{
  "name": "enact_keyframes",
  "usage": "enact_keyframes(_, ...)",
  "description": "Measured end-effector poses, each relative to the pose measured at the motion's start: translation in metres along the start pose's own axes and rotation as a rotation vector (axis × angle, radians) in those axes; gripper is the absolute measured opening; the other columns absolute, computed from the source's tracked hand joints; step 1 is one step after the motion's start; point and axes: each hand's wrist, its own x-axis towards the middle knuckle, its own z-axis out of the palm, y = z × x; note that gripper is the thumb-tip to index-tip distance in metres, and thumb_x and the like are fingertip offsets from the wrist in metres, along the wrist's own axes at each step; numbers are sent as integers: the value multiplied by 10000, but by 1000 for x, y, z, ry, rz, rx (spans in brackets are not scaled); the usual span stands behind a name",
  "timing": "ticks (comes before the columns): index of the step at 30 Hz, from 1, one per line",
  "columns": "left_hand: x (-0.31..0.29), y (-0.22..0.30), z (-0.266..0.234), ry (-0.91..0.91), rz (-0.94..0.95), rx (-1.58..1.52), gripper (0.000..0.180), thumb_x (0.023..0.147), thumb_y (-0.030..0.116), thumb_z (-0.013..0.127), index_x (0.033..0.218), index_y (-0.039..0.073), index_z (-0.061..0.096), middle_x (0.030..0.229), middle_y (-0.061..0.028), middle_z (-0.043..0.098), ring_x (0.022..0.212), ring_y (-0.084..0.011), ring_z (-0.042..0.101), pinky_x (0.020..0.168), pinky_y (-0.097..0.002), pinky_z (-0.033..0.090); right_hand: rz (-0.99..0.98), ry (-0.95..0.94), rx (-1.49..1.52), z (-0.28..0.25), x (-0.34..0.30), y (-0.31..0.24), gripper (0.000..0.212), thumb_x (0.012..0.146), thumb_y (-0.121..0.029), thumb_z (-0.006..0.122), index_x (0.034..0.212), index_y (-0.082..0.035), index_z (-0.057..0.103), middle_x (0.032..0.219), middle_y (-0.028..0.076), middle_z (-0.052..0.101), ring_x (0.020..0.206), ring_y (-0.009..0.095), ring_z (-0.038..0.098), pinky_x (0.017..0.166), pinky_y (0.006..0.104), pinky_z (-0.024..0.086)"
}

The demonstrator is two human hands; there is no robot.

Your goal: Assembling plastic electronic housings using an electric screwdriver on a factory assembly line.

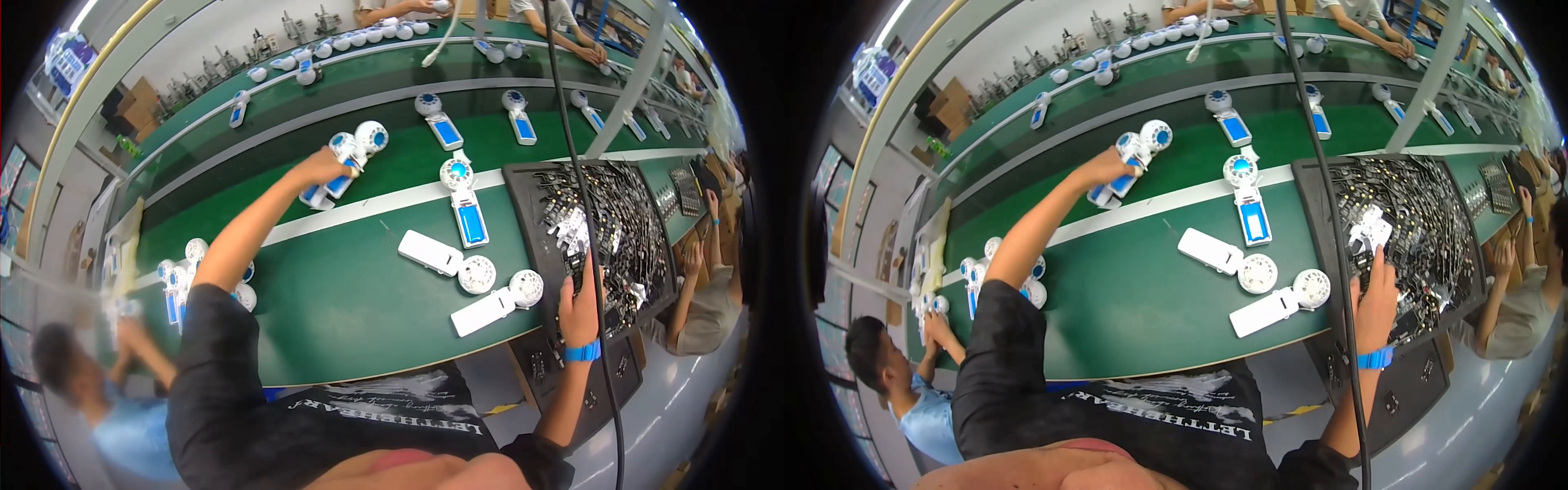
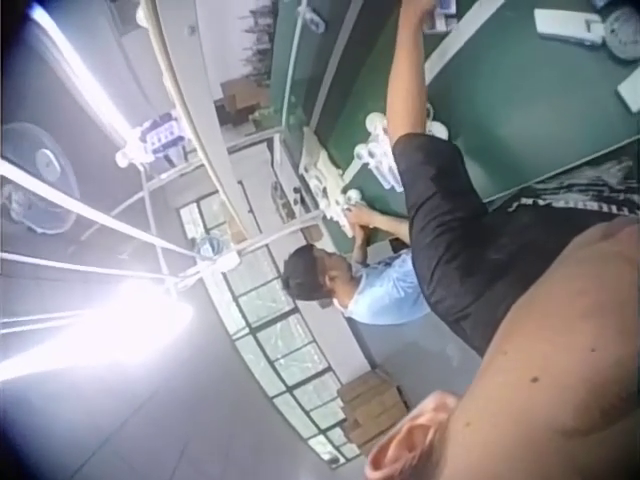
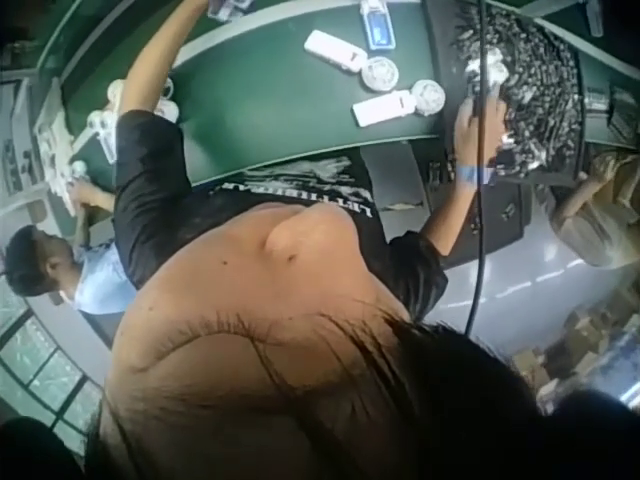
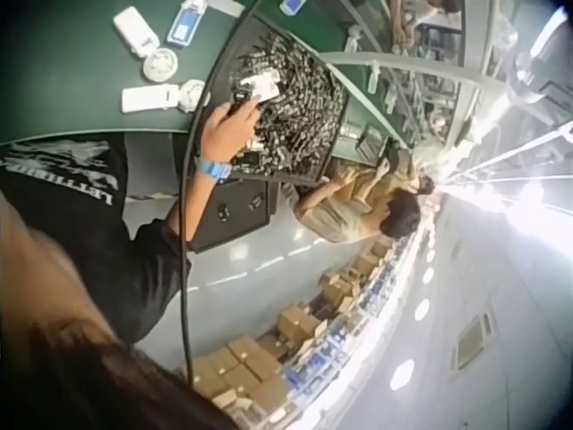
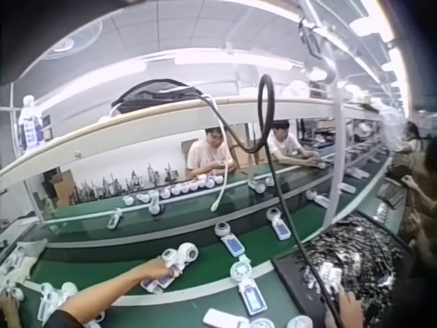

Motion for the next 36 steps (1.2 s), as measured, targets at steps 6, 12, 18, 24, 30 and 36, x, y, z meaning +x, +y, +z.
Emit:
enact_keyframes(6, -121, 95, 82, 162, 50, 23, 1061, 752, 521, 774, 1478, -85, 295, 1316, -325, 573, 1142, -414, 643, 946, -427, 529, -6, -223, 1122, 30, -59, -92, 619, 946, -26, 494, 1553, -8, 372, 1054, 127, 644, 838, 163, 622, 734, 282, 517)
enact_keyframes(12, -165, 59, 115, 384, 257, -107, 834, 880, 281, 707, 1495, -49, 251, 1288, -314, 582, 1134, -409, 650, 936, -457, 531, 47, -571, 1462, 78, -61, -188, 583, 993, -52, 440, 1567, -34, 341, 1071, 142, 661, 732, 196, 667, 706, 300, 528)
enact_keyframes(18, -225, 34, 122, 375, 57, -577, 556, 884, 154, 698, 1355, -23, 464, 1166, -229, 658, 983, -331, 705, 840, -419, 557, 225, -753, 1697, 97, -58, -221, 508, 1027, -84, 418, 1530, -31, 368, 1100, 146, 661, 733, 209, 677, 667, 298, 518)
enact_keyframes(24, -262, 10, 124, 455, 66, -610, 260, 854, 125, 738, 1080, 16, 668, 1076, -123, 700, 845, -244, 690, 731, -351, 547, 219, -893, 1611, 101, -53, -256, 468, 1038, -89, 432, 1497, -20, 374, 1129, 141, 654, 758, 200, 665, 675, 301, 525)
enact_keyframes(30, -256, -29, 135, 721, 330, -688, 169, 848, 86, 737, 1007, 33, 720, 1028, -87, 709, 827, -216, 672, 692, -337, 533, -35, -867, 1410, 119, -44, -296, 480, 1041, -78, 463, 1502, -5, 353, 1135, 136, 643, 786, 183, 648, 684, 302, 522)
enact_keyframes(36, -258, -25, 131, 631, 344, -862, 138, 837, 75, 741, 969, 38, 742, 929, -56, 710, 801, -200, 660, 672, -322, 524, -92, -765, 1364, 138, -53, -294, 547, 1027, -84, 524, 1523, 39, 330, 1144, 114, 637, 751, 148, 629, 643, 258, 484)
